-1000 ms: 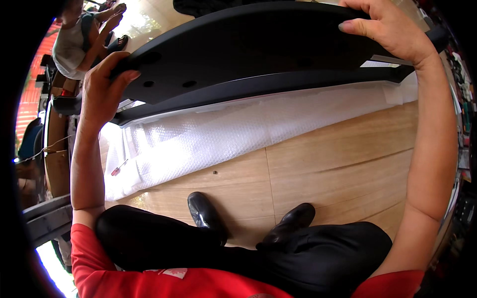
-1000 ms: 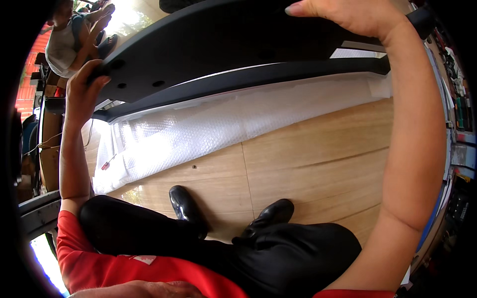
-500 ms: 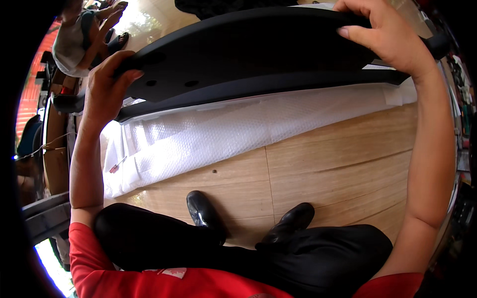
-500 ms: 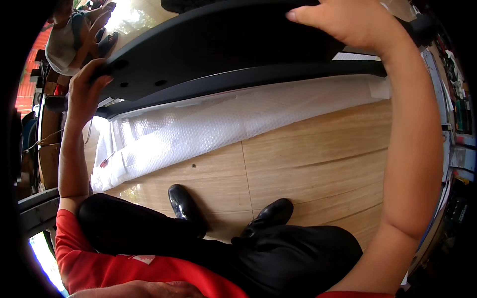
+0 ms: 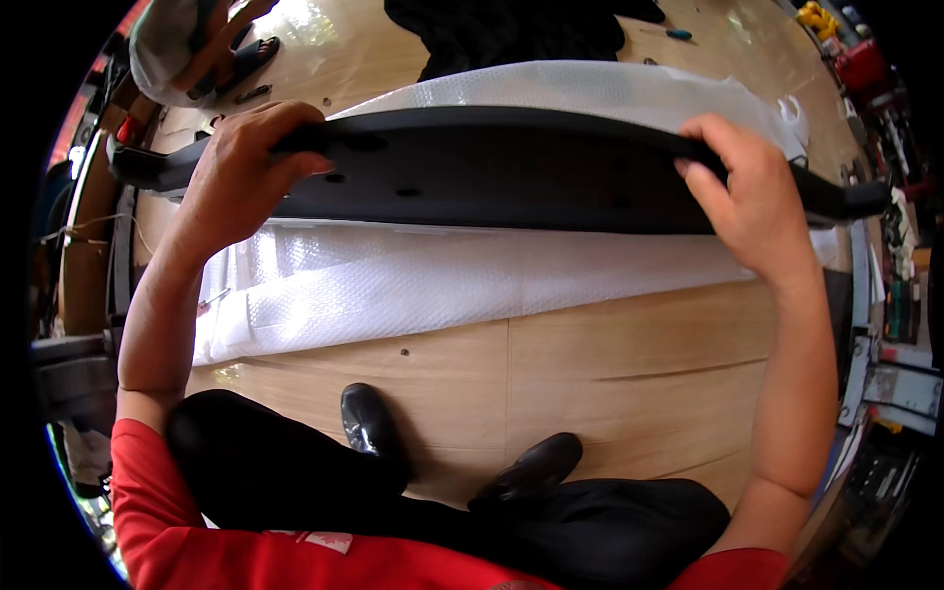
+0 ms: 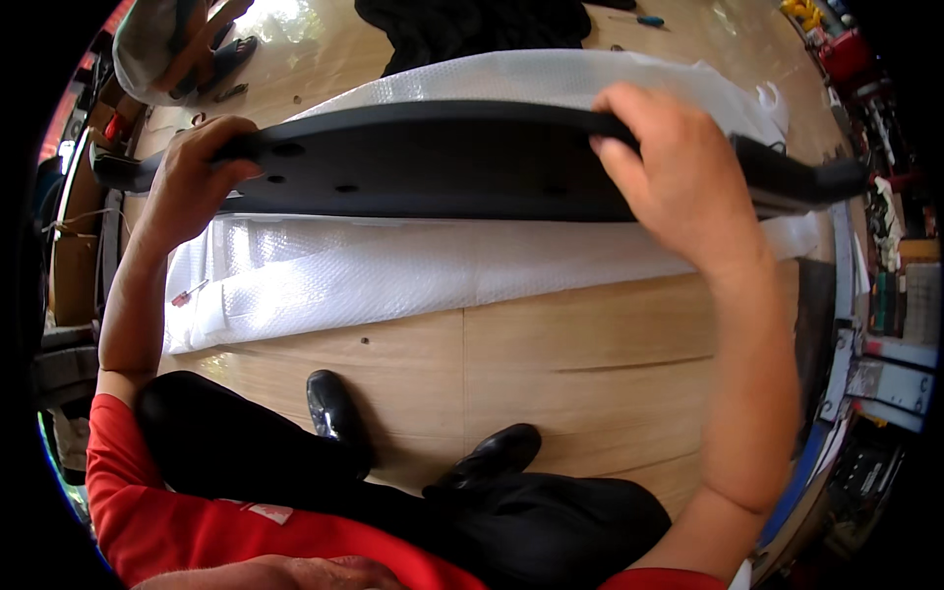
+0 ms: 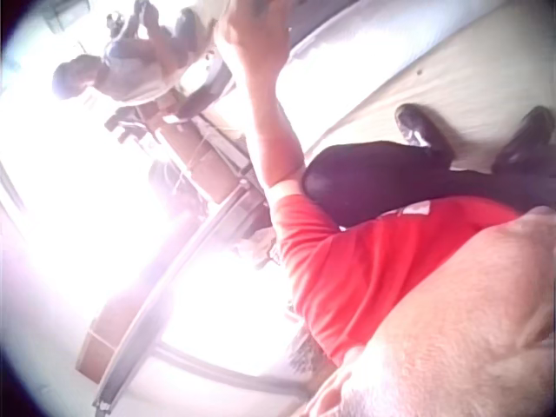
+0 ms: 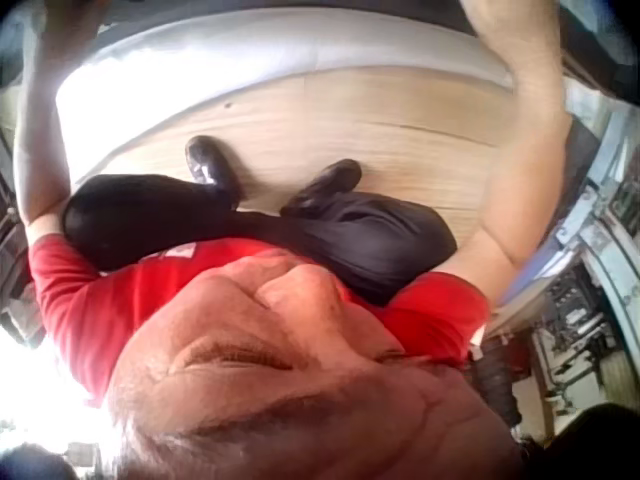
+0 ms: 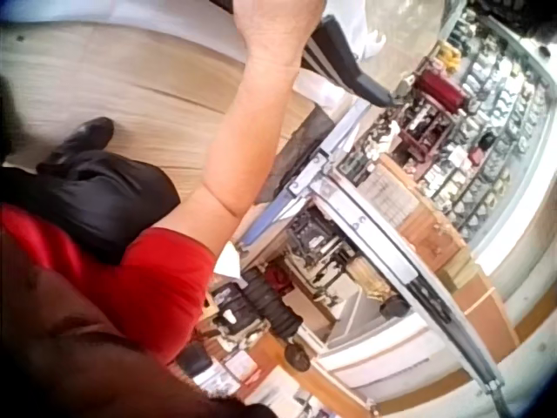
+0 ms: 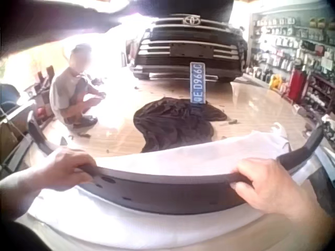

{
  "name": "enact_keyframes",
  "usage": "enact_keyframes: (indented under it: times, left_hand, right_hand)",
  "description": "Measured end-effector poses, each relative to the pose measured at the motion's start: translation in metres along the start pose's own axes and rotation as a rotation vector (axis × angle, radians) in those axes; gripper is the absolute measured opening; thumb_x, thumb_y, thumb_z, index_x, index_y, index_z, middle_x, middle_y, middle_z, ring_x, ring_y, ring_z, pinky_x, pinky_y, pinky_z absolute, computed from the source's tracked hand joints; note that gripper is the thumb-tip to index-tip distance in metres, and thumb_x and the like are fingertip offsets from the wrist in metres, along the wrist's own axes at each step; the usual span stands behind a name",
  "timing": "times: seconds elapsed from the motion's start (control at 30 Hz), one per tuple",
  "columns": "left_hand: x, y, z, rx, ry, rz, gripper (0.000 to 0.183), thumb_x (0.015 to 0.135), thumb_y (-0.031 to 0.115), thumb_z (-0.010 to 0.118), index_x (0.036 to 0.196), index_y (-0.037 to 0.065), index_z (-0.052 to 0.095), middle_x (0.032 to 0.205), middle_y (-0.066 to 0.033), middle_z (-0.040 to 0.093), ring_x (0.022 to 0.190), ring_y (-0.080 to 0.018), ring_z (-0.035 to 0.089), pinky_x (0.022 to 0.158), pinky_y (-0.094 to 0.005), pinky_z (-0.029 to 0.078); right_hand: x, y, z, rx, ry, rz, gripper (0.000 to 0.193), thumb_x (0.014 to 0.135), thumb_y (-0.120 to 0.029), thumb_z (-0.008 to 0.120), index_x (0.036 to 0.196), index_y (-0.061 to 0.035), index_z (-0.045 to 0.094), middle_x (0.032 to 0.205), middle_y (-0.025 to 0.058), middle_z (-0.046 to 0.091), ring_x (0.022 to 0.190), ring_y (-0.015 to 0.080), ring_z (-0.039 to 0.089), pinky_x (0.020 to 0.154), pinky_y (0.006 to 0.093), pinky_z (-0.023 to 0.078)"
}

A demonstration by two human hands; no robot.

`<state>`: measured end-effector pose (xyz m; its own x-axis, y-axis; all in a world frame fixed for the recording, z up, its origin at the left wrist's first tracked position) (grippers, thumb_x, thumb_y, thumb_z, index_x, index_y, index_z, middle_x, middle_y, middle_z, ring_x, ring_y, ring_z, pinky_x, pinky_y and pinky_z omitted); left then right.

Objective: The person attaches a black trim piece to a larger car bumper by hand while sitting on the floor, flipping the bumper over to align and press the components together.

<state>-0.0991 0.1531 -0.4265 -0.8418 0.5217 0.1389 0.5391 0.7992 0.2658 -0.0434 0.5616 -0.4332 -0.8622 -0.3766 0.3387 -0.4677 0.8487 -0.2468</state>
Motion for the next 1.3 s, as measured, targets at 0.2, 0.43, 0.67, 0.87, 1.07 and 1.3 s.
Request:
enact_keyframes:
  times: [0.2,0.43,0.67,0.87,1.07,1.3]
  left_hand:
    - [0.002,0.001,-0.001,-0.044,-0.032,0.106,0.03,0.075,0.008,0.078,0.1,0.002,0.064,0.088,-0.0145,0.066,0.079,-0.0327,0.066,0.074,-0.0393,0.051]
    - [0.008,0.006,-0.006,-0.095,-0.324,0.382,0.034,0.069,0.015,0.085,0.092,0.002,0.064,0.081,-0.0112,0.065,0.074,-0.0315,0.067,0.067,-0.04,0.052]
    - [-0.026,0.011,0.037,-0.305,-0.59,0.485,0.041,0.088,0.004,0.063,0.127,-0.004,0.056,0.127,-0.0272,0.062,0.117,-0.0408,0.064,0.093,-0.0473,0.056]
    - [-0.033,0.016,0.025,-0.236,-0.883,0.41,0.057,0.092,0.007,0.056,0.145,-0.005,0.042,0.147,-0.0314,0.044,0.139,-0.0484,0.043,0.115,-0.0605,0.032]
    - [-0.046,0.013,0.033,-0.237,-0.924,0.38,0.057,0.093,0.006,0.053,0.148,-0.004,0.04,0.151,-0.031,0.04,0.143,-0.0485,0.037,0.118,-0.0617,0.026]
    - [-0.046,0.016,0.032,-0.251,-0.893,0.342,0.056,0.09,0.005,0.055,0.144,-0.007,0.043,0.149,-0.0306,0.043,0.142,-0.0469,0.039,0.118,-0.0609,0.028]
  right_hand:
    - [0.005,-0.009,-0.002,0.057,-0.116,0.083,0.02,0.084,-0.006,0.067,0.101,-0.0012,0.059,0.094,0.0219,0.064,0.091,0.0441,0.061,0.077,0.0461,0.049]
    - [-0.014,-0.018,-0.018,0.244,-0.298,0.219,0.026,0.075,-0.002,0.073,0.098,-0.0007,0.06,0.092,0.0181,0.063,0.086,0.0383,0.063,0.075,0.0414,0.05]
    - [-0.032,-0.025,-0.005,0.021,-0.726,0.257,0.058,0.057,-0.011,0.091,0.105,-0.0015,0.059,0.1,0.0149,0.065,0.096,0.0369,0.063,0.084,0.0413,0.051]
    - [-0.031,-0.04,-0.002,0.063,-1.004,0.3,0.103,0.052,-0.024,0.095,0.14,-0.0012,0.046,0.137,0.0195,0.053,0.129,0.0396,0.05,0.108,0.0441,0.041]
    - [-0.027,-0.041,0.006,0.098,-1.049,0.26,0.107,0.053,-0.023,0.094,0.143,0.0006,0.042,0.141,0.019,0.049,0.131,0.0383,0.048,0.11,0.0439,0.04]
    - [-0.032,-0.044,0.003,0.098,-1.036,0.258,0.095,0.063,-0.022,0.091,0.142,0.0001,0.043,0.138,0.0181,0.05,0.131,0.0359,0.047,0.108,0.0457,0.039]
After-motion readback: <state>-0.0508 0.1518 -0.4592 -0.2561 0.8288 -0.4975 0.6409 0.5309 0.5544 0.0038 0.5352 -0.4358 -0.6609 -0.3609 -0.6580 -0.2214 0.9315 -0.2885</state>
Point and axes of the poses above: each hand's wrist, its own x-axis towards the middle knuckle, its own z-axis out of the palm, y = z × x, the point moved 1 cm from there along x, towards the middle knuckle
